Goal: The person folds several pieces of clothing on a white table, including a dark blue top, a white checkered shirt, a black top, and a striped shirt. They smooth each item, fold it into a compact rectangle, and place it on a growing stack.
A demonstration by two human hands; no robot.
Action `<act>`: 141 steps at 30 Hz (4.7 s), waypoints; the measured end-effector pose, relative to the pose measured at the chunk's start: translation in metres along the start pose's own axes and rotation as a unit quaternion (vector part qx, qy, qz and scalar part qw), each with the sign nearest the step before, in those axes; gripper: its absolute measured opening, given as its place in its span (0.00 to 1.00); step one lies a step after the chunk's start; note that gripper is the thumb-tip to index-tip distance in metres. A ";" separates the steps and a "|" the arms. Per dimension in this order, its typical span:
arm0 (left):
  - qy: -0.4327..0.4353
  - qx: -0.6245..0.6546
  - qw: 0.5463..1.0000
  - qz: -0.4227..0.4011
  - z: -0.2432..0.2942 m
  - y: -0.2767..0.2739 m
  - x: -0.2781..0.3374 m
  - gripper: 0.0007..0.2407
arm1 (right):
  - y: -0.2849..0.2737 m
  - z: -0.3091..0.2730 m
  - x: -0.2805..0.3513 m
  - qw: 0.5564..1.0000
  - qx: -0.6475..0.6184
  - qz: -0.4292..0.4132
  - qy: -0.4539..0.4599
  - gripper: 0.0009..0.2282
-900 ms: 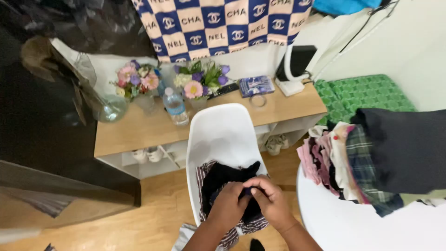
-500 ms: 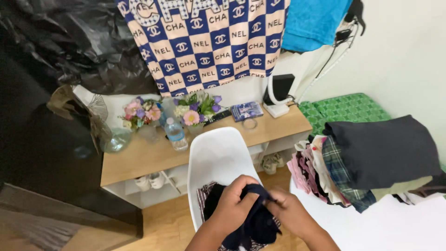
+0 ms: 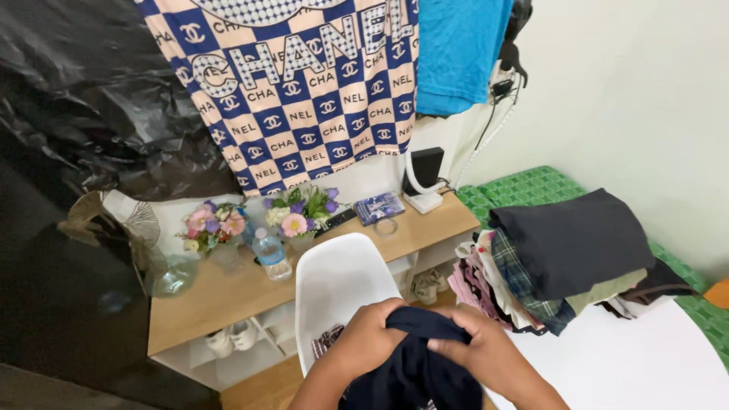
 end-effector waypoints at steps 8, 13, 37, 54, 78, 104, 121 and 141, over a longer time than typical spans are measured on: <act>0.025 -0.131 0.991 0.013 0.046 0.002 -0.002 0.09 | -0.039 0.022 0.013 0.985 -0.141 0.104 0.008 0.08; 0.078 -0.178 0.977 0.086 0.037 0.007 -0.002 0.13 | -0.066 0.013 0.035 0.977 -0.138 0.162 -0.031 0.08; 0.043 -0.215 0.951 0.217 0.060 0.158 -0.006 0.16 | -0.241 0.190 0.189 0.875 0.231 0.406 0.131 0.11; -0.084 -0.232 0.960 0.134 0.072 0.261 -0.001 0.15 | -0.292 0.281 0.243 0.838 -0.231 0.284 0.404 0.19; -0.066 -0.313 0.947 -0.025 0.014 0.239 -0.032 0.15 | -0.284 0.294 0.219 0.728 -0.418 0.516 0.171 0.25; -0.232 -0.331 0.914 -0.034 0.005 0.345 -0.040 0.17 | -0.400 0.399 0.172 0.771 -0.426 0.467 0.080 0.27; -0.432 -0.093 0.896 0.046 0.039 0.407 -0.030 0.11 | -0.443 0.439 0.121 0.842 -0.409 0.330 0.125 0.21; -0.395 -0.286 0.853 -0.186 -0.091 0.547 -0.011 0.36 | -0.288 0.579 0.148 0.889 0.418 -0.027 0.185 0.35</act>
Point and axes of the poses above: each hand's wrist, its own x-axis away from the middle knuckle, its own y-axis out of the palm, z = x × y, the point moved 2 cm from there along -x, towards the middle knuckle, and after that the axes turned 10 degrees about y, right-handed, at the moved point
